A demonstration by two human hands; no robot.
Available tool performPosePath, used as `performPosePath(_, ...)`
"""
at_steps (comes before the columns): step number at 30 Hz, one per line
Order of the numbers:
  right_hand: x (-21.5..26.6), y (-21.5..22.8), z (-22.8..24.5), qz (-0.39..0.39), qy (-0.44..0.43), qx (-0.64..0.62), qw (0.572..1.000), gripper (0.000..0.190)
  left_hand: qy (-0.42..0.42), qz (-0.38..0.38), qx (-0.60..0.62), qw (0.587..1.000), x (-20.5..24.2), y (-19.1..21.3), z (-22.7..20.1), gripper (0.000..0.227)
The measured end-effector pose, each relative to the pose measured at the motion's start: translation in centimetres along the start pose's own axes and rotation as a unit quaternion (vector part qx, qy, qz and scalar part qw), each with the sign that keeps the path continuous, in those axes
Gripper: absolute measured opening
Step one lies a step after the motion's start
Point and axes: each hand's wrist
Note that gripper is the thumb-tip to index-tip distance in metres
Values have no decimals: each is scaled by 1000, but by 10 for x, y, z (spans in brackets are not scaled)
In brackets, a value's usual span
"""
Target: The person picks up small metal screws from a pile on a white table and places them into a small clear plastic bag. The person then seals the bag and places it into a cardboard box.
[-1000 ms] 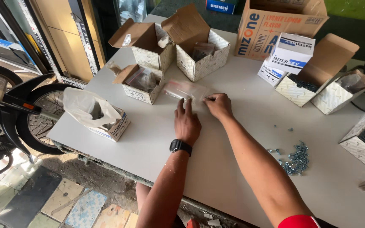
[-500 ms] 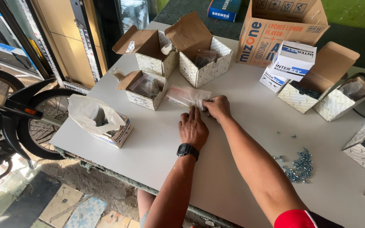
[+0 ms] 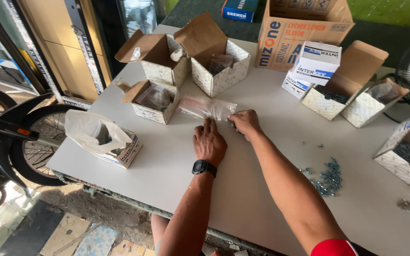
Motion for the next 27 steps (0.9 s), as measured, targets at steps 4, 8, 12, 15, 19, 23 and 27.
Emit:
performPosePath(4,33,43,-12,-31,41,3,999,25,-11,-22,-5,1000,-2,-12,6,59)
performPosePath(8,66,93,-30,-46,65,13,997,21,-35,-71,16,997,5,1,0,55)
performPosePath(12,107,124,-31,-25,81,-71,994,15,-137,-114,285,942,11,8,-24,40)
performPosePath(15,113,135,-41,-13,68,-137,988,17,-25,118,456,882,16,5,-55,53)
performPosePath(19,128,155,-40,-10,53,-129,990,17,-29,149,536,830,4,-26,-69,38)
performPosePath(23,134,172,-38,-45,111,-126,985,43,-65,217,539,811,4,-25,-81,19)
performPosePath(27,137,177,-40,-7,143,-129,981,53,-125,269,426,854,2,-22,-83,19)
Point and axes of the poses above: each hand's wrist, its own x-axis away from the middle knuckle, its own y-axis out of the back of the hand, z = x × y, and after that the axes turned 1 degree about -y, right-handed
